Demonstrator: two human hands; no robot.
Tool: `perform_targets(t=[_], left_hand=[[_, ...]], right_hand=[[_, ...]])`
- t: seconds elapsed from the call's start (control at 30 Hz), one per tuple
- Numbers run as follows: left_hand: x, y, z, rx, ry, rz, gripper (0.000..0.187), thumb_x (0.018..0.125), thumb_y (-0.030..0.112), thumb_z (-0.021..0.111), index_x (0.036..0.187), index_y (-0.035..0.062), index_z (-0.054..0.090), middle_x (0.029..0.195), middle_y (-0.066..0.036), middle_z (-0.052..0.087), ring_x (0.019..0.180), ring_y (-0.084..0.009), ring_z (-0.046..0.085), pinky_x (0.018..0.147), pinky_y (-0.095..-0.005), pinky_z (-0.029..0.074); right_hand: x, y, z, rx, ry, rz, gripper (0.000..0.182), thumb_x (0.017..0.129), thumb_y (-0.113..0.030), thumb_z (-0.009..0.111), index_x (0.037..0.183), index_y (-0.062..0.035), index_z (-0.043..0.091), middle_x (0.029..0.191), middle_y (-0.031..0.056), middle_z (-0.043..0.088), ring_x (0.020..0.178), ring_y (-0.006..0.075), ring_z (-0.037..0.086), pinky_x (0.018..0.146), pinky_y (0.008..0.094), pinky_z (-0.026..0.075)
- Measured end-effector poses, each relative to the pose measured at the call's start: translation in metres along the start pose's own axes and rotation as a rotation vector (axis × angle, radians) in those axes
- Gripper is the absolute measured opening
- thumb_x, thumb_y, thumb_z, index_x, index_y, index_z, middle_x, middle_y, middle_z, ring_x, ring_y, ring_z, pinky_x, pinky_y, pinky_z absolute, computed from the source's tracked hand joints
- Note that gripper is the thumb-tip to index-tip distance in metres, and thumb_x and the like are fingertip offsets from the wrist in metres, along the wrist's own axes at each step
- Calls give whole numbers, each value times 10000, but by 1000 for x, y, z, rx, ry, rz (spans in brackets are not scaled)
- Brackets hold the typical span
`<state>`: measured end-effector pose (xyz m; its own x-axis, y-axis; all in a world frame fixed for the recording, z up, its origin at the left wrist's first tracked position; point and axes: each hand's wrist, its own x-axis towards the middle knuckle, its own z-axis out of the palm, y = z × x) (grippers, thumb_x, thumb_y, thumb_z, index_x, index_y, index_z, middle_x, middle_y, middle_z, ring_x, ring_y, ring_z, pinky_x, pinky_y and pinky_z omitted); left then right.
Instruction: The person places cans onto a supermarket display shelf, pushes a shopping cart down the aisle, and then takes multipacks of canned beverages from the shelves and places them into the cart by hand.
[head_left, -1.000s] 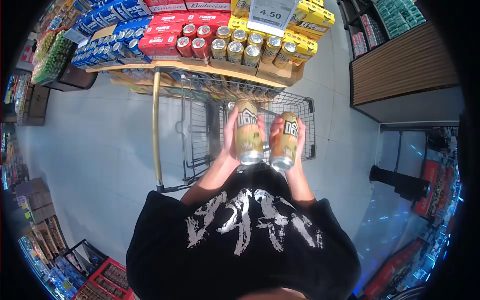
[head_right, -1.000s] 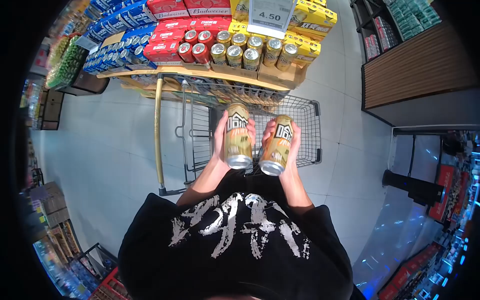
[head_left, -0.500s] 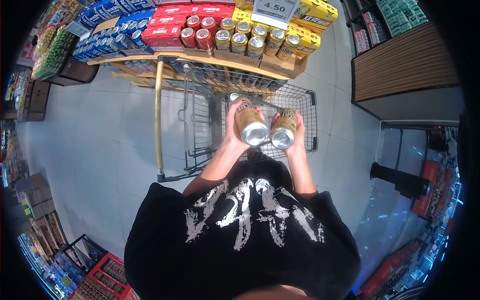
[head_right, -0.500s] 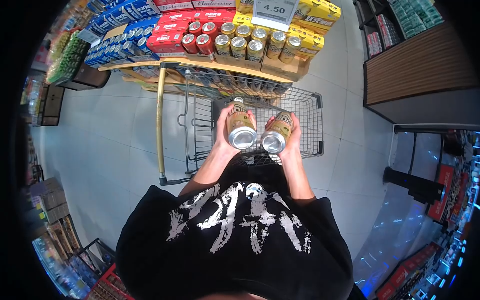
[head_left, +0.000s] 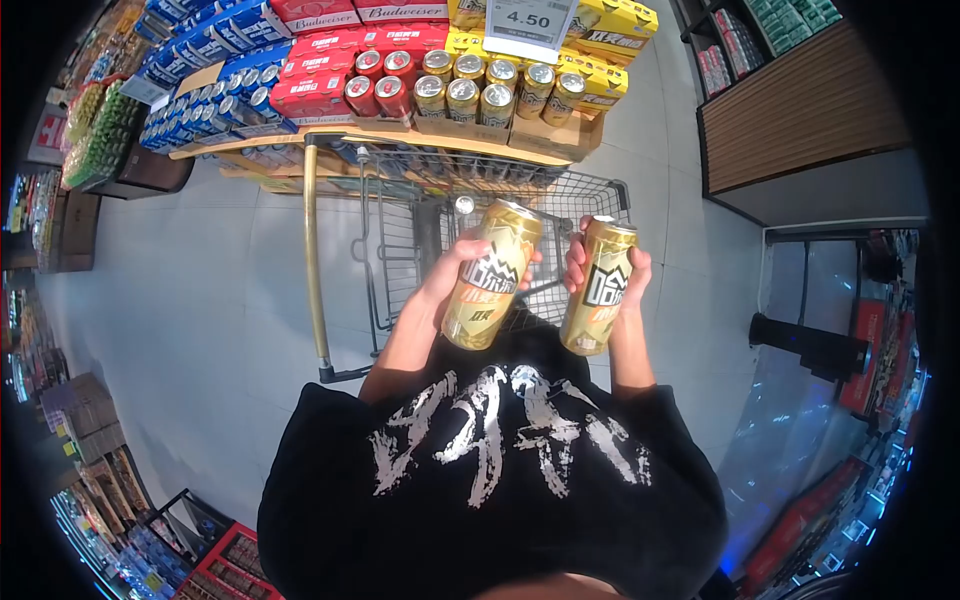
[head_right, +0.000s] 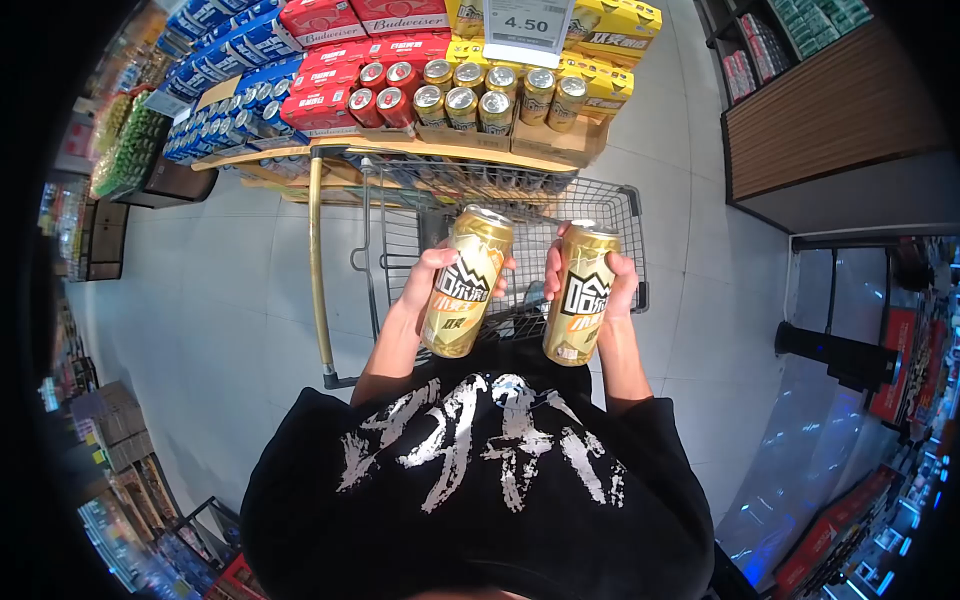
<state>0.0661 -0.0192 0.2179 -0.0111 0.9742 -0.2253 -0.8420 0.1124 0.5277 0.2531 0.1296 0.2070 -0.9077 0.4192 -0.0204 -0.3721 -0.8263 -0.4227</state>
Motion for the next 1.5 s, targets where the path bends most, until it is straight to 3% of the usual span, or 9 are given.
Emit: perform_targets(t=[0.1,0.23,0.3,0.43,0.6,0.73,0.97,1.23,1.5], left_hand=[[12,2,5,64,-91,112,790,774,413,662,1349,-74,425,1058,-154,609,874,-258,638,770,-367,564],[46,13,-4,188,-69,150,704,769,381,724,1299,-12,478,1061,-141,610,906,-233,632,767,-364,552],[73,31,9,296,56,268,594,750,245,786,1231,33,510,1039,-122,655,904,-205,661,821,-336,546],[143,70,10,909,147,555,645,659,254,889,1132,34,510,1050,-118,670,944,-189,661,865,-343,529],[225,104,4,1547,257,790,695,584,258,941,1107,29,543,1089,-118,667,967,-196,668,834,-332,561],[274,110,-9,1534,192,743,699,518,269,928,1079,46,577,1062,-107,618,1003,-253,628,882,-380,547],[301,102,-43,1806,188,715,676,532,259,921,1095,40,619,1090,-122,654,1004,-273,647,909,-387,509],[298,89,-60,1836,144,551,652,533,176,883,1127,75,635,1145,-105,612,1044,-321,612,913,-412,506],[299,69,-89,2037,273,335,681,573,84,859,1204,101,603,1211,-112,523,1003,-349,623,889,-442,541]], right_hand=[[1,-1,13,-365,272,-184,696,729,-386,690,1242,42,493,963,156,585,791,266,626,619,400,562],[15,-38,-12,-913,299,-232,640,700,-281,761,1226,18,553,1005,85,643,898,182,625,792,330,527],[31,-59,-20,-908,426,-264,596,711,-319,789,1168,10,594,999,101,666,870,166,635,825,312,511],[75,-112,-30,-1098,492,-470,521,776,-295,789,1150,32,629,1002,118,696,883,175,673,826,305,541],[132,-159,-40,-1485,539,-490,726,668,-316,876,1247,24,601,1122,161,684,1019,225,670,913,355,531],[170,-179,-69,-1687,487,-512,747,652,-340,879,1269,-22,602,1157,133,678,1111,255,631,949,374,517],[206,-188,-113,-1863,456,-464,754,624,-397,870,1225,-13,626,1096,172,700,1013,274,686,921,376,528],[222,-187,-153,-1846,407,-324,653,624,-241,849,1195,-20,621,1055,176,706,984,286,690,880,370,537],[229,-179,-181,-1813,343,-256,623,638,-173,802,1205,-43,581,1092,171,686,1044,314,657,914,383,523]])
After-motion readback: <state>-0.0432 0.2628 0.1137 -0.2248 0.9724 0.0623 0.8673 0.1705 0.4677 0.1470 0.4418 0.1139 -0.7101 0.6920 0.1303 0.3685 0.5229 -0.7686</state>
